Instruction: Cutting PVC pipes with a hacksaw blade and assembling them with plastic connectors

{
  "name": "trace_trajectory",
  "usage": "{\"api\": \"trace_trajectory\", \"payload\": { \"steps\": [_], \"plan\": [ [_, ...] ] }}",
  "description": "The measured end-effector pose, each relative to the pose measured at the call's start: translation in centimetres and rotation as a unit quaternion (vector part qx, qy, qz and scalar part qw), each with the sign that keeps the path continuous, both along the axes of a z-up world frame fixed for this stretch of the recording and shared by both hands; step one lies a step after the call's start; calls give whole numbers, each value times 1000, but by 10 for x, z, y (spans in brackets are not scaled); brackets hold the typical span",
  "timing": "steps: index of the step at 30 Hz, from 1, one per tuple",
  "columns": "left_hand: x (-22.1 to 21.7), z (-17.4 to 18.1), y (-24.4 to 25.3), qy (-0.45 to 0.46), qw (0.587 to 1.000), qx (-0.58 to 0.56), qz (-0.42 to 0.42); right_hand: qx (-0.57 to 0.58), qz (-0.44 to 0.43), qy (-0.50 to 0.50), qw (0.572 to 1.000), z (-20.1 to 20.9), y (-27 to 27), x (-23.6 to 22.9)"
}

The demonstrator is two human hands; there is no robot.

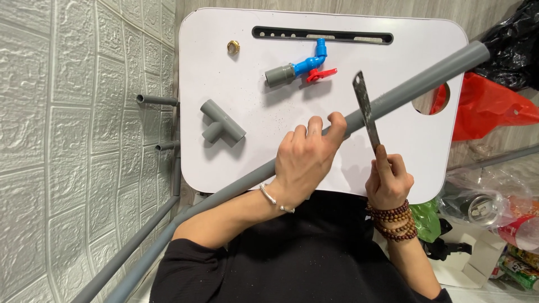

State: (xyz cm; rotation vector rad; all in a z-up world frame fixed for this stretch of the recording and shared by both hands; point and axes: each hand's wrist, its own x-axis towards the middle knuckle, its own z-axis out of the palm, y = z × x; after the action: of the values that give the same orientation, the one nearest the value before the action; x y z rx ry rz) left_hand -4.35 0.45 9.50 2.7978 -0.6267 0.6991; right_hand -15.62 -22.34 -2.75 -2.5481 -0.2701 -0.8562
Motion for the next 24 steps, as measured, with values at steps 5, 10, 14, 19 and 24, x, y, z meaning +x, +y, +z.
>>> {"api": "trace_trajectory", "payload": {
  "steps": [5, 10, 14, 19, 24],
  "plan": [
    [22, -14, 6, 255, 961, -52, -93, -149, -98, 110, 978, 59, 35, 14],
    [37, -63, 1, 337, 937, -5, -90, -208, -137, 187, 950, 58, 43, 13],
    [38, -66, -1, 398, 912, 15, -97, -260, -154, 223, 927, 41, 30, -1],
    [46, -66, -1, 396, 913, 25, -94, -229, -143, 244, 932, 38, 23, 19],
    [45, -63, 3, 380, 918, 45, -104, -233, -139, 270, 924, 51, 20, 11]
  ]
}}
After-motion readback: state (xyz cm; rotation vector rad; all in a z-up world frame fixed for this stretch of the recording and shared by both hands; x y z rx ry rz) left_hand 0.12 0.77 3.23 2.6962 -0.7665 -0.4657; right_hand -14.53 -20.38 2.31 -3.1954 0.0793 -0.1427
